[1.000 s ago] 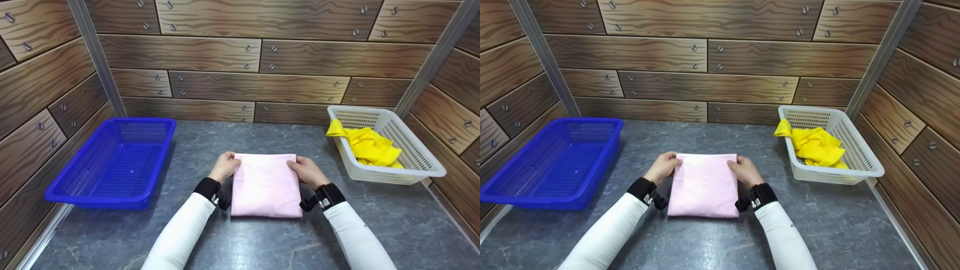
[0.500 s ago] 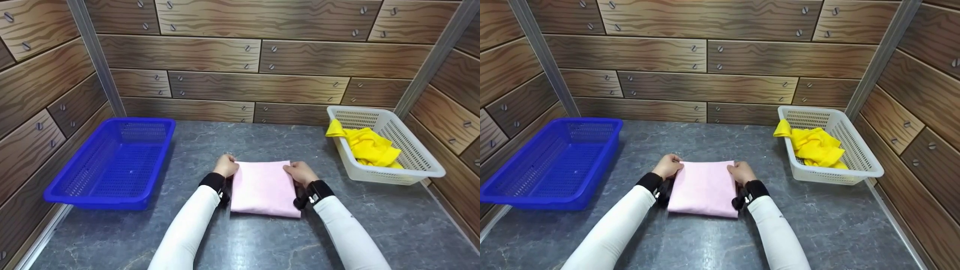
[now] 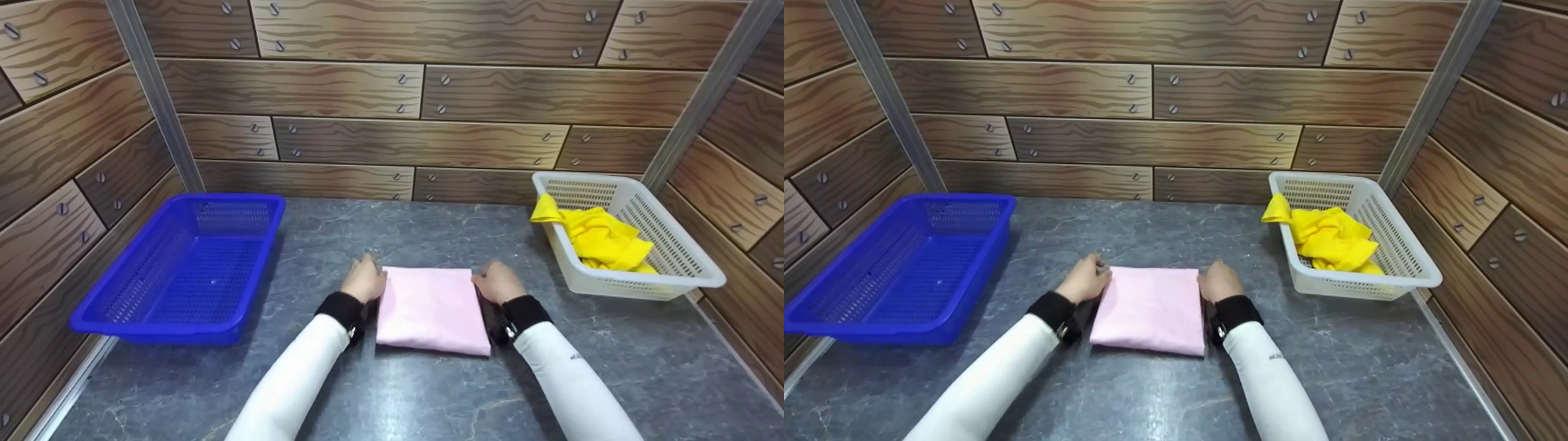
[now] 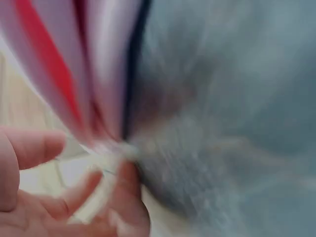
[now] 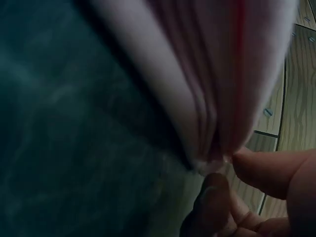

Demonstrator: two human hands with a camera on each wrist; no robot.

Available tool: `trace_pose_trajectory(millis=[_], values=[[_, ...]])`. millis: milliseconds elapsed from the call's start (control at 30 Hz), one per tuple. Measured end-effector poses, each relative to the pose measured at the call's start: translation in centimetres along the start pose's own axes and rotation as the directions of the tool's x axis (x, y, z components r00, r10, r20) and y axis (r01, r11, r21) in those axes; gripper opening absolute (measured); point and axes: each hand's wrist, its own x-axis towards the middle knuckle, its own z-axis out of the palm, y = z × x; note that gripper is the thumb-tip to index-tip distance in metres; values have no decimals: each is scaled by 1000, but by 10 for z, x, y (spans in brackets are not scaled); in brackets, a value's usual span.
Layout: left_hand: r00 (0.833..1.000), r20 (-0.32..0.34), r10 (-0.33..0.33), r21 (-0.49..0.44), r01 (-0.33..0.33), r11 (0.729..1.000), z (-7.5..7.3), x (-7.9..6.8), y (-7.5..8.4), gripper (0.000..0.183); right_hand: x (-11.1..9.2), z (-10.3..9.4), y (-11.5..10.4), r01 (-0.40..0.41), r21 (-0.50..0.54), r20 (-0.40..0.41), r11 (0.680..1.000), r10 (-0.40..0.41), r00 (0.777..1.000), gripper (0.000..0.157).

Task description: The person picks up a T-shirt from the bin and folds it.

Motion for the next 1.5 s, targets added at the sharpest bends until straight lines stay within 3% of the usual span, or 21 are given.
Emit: trace_pose_trajectory(millis=[133, 200, 267, 367, 433, 500, 667, 900, 1167, 1500], values=[[994, 24, 106, 42, -107, 993, 1, -39, 14, 55, -30, 2, -16, 142, 23, -86, 990, -139, 987, 41], [975, 79, 208, 99, -215, 972, 2, -64, 23, 55, -52, 8, -28, 264, 31, -126, 964, -258, 958, 46], [939, 149, 310, 191, -335, 923, 5, -86, 30, 56, -77, 15, -39, 377, 42, -116, 925, -370, 922, 52], [877, 260, 405, 345, -476, 809, 9, -113, 35, 59, -109, 24, -49, 480, 77, -14, 874, -480, 877, 58], [850, 323, 417, 412, -523, 746, 11, -125, 36, 62, -125, 26, -51, 497, 92, 89, 863, -504, 859, 62], [838, 379, 393, 436, -536, 723, 13, -134, 36, 66, -135, 26, -48, 504, 89, 177, 859, -511, 841, 67], [831, 460, 314, 431, -518, 739, 14, -145, 31, 71, -146, 21, -32, 509, 21, 314, 860, -489, 814, 73], [828, 485, 282, 425, -505, 751, 12, -151, 24, 74, -152, 17, -20, 461, -26, 416, 887, -410, 812, 78], [826, 498, 265, 421, -497, 759, 11, -141, 24, 77, -146, 17, -24, 449, -20, 385, 893, -408, 828, 76], [817, 509, 271, 366, -490, 791, 9, -99, 21, 78, -107, 23, -28, 411, -48, 276, 910, -384, 881, 65]])
